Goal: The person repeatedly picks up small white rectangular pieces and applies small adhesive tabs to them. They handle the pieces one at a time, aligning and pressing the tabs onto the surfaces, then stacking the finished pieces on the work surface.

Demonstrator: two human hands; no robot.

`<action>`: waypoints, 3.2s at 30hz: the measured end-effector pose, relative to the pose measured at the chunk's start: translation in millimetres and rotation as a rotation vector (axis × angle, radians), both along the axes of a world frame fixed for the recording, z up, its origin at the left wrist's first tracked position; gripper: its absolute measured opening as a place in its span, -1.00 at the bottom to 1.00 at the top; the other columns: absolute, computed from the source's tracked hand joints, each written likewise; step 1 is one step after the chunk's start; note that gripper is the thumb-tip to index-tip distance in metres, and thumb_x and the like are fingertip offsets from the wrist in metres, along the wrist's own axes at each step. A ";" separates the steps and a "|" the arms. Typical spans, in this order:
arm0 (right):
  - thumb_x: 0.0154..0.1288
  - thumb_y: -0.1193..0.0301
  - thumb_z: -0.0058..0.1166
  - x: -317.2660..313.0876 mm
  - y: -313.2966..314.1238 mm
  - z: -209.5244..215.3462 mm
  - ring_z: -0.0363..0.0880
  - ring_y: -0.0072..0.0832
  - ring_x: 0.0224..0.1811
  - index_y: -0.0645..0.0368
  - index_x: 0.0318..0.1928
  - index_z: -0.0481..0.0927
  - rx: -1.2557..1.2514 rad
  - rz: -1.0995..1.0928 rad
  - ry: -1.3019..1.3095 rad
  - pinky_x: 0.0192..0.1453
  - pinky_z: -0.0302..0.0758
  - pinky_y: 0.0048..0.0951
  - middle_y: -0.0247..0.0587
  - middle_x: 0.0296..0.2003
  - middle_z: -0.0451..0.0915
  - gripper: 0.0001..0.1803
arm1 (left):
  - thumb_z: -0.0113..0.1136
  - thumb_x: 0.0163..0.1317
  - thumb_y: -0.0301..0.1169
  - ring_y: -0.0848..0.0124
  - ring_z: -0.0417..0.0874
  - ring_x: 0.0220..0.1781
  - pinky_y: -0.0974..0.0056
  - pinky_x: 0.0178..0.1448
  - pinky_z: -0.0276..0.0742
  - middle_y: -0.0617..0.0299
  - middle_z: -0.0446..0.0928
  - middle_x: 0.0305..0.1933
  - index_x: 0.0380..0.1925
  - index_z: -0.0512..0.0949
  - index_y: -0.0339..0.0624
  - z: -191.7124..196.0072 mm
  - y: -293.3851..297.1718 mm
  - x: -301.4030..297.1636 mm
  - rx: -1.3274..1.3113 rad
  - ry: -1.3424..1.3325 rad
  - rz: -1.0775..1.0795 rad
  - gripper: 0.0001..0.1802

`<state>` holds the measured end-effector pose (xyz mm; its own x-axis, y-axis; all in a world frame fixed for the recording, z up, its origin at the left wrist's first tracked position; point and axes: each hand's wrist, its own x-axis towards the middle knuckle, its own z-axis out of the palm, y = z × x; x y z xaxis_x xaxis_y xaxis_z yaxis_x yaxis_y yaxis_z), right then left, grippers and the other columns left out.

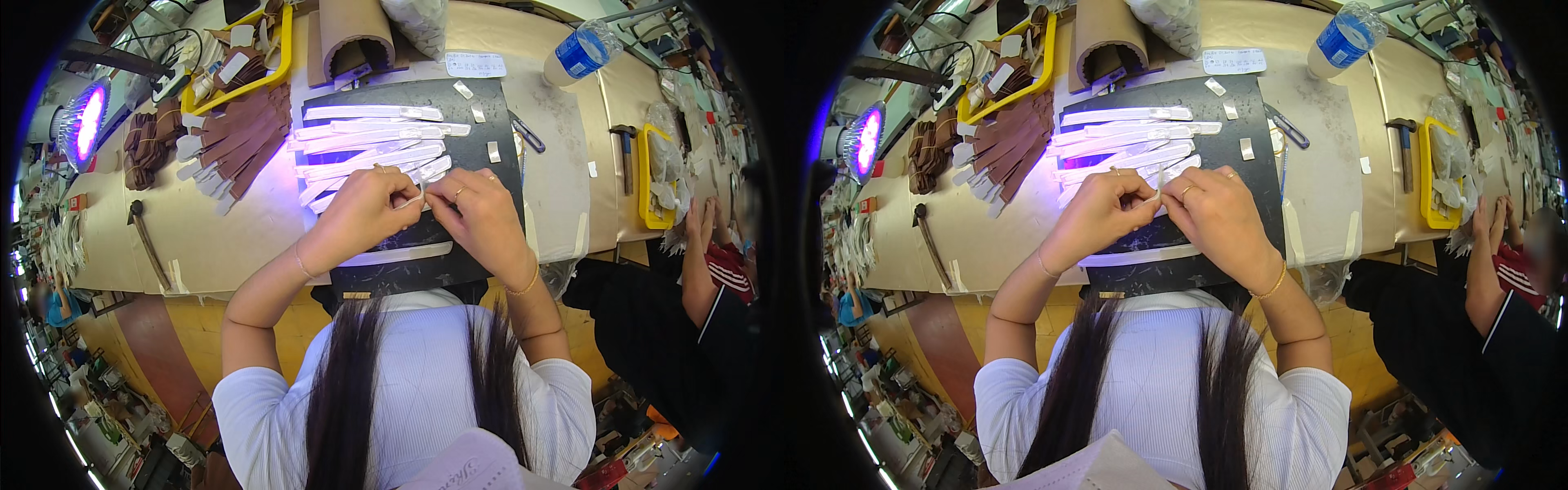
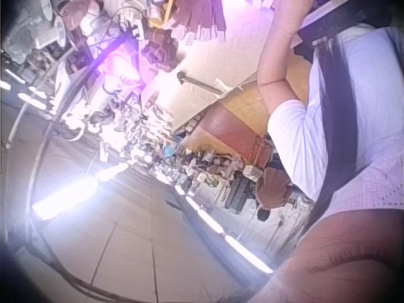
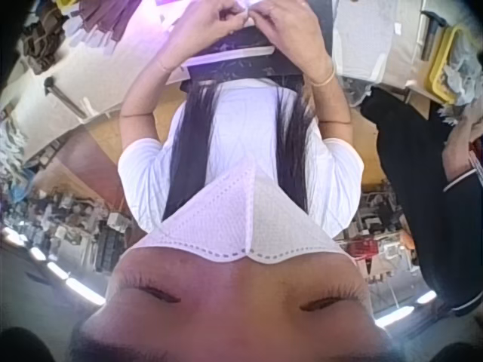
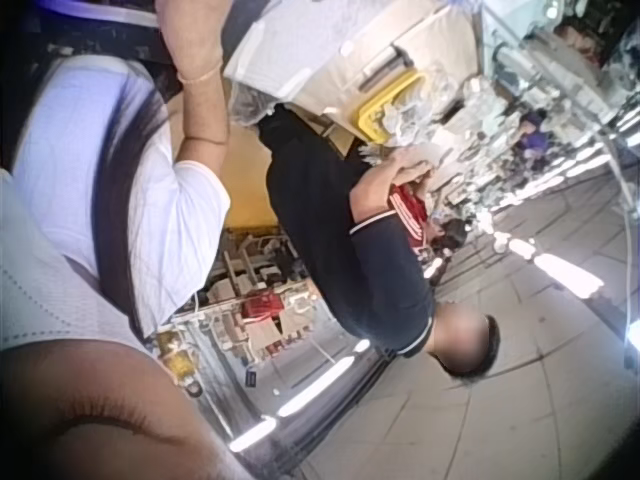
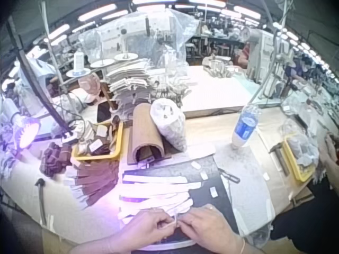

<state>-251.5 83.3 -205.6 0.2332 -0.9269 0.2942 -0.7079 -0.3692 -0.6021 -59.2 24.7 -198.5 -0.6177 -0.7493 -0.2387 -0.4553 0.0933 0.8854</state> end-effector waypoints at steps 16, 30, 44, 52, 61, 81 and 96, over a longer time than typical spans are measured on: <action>0.31 0.52 0.16 -130.9 97.1 -19.4 0.42 -0.77 -0.42 0.28 -0.31 0.63 0.414 -0.713 -0.395 -0.29 0.39 -0.62 -0.46 -0.48 0.54 -0.93 | 0.36 0.28 -0.40 0.54 0.51 -0.41 0.37 -0.28 0.44 0.28 0.56 -0.46 -0.20 0.67 -0.33 -28.7 23.6 25.2 0.346 -0.081 -0.195 -0.79; 0.14 0.33 0.15 -189.2 196.3 -100.5 0.72 -0.07 -0.28 0.24 -0.38 0.66 0.932 -1.128 0.430 -0.15 0.59 -0.15 -0.01 -0.42 0.71 -0.80 | 0.37 0.22 -0.40 0.07 0.61 -0.20 0.07 -0.11 0.53 0.07 0.56 -0.31 -0.30 0.67 -0.21 -49.8 55.3 26.3 -0.452 -0.318 -0.116 -0.87; 0.37 0.35 0.09 -193.5 154.9 -41.8 0.66 -0.40 -0.57 0.38 -0.25 0.65 0.743 -1.094 0.108 -0.42 0.57 -0.37 -0.09 -0.54 0.66 -0.72 | 0.32 0.27 -0.39 0.27 0.61 -0.29 0.26 -0.13 0.51 0.12 0.62 -0.27 -0.17 0.69 -0.28 33.2 -135.5 -5.3 -0.870 0.008 0.228 -0.79; 0.35 0.28 0.14 -175.4 126.3 -39.2 0.70 -0.09 -0.28 0.23 -0.14 0.69 0.658 -1.006 0.121 -0.11 0.57 -0.20 0.03 -0.34 0.72 -0.73 | 0.39 0.14 -0.05 0.18 0.70 -0.07 0.12 0.05 0.56 0.07 0.67 -0.15 -0.13 0.76 -0.07 -12.2 -297.0 -68.4 -0.908 -0.345 0.332 -0.59; 0.38 0.32 0.14 -157.1 109.0 -21.2 0.69 -0.13 -0.33 0.26 -0.15 0.66 0.524 -0.921 0.050 -0.17 0.57 -0.24 0.01 -0.33 0.71 -0.76 | 0.37 0.18 -0.27 0.40 0.73 -0.32 0.26 -0.23 0.56 0.23 0.71 -0.37 -0.26 0.74 -0.19 -0.3 -297.7 -75.8 -0.600 -0.119 0.257 -0.76; 0.34 0.47 0.24 -79.9 -7.7 22.5 0.64 -0.48 -0.40 0.29 -0.14 0.67 0.170 -0.430 -0.183 -0.26 0.56 -0.48 -0.14 -0.32 0.71 -0.84 | 0.20 0.40 -0.37 0.41 0.72 -0.49 0.36 -0.55 0.53 0.15 0.65 -0.39 -0.14 0.59 -0.38 10.4 -298.5 -69.6 -0.345 0.196 0.326 -0.76; 0.34 0.47 0.31 -6.3 -43.5 -16.6 0.61 -0.67 -0.29 0.31 -0.02 0.63 0.483 -0.097 -1.118 -0.18 0.57 -0.65 -0.31 -0.28 0.64 -0.74 | 0.27 0.36 -0.48 0.33 0.76 -0.23 0.32 -0.18 0.72 0.06 0.67 -0.28 -0.13 0.57 -0.38 -1.8 -48.5 -5.4 0.362 0.519 0.258 -0.82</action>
<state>-257.9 39.7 -222.2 -0.0038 -0.9958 -0.0912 0.2752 0.0867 -0.9575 -64.6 -23.8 -200.3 -0.5320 -0.8167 -0.2236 0.0686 -0.3048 0.9499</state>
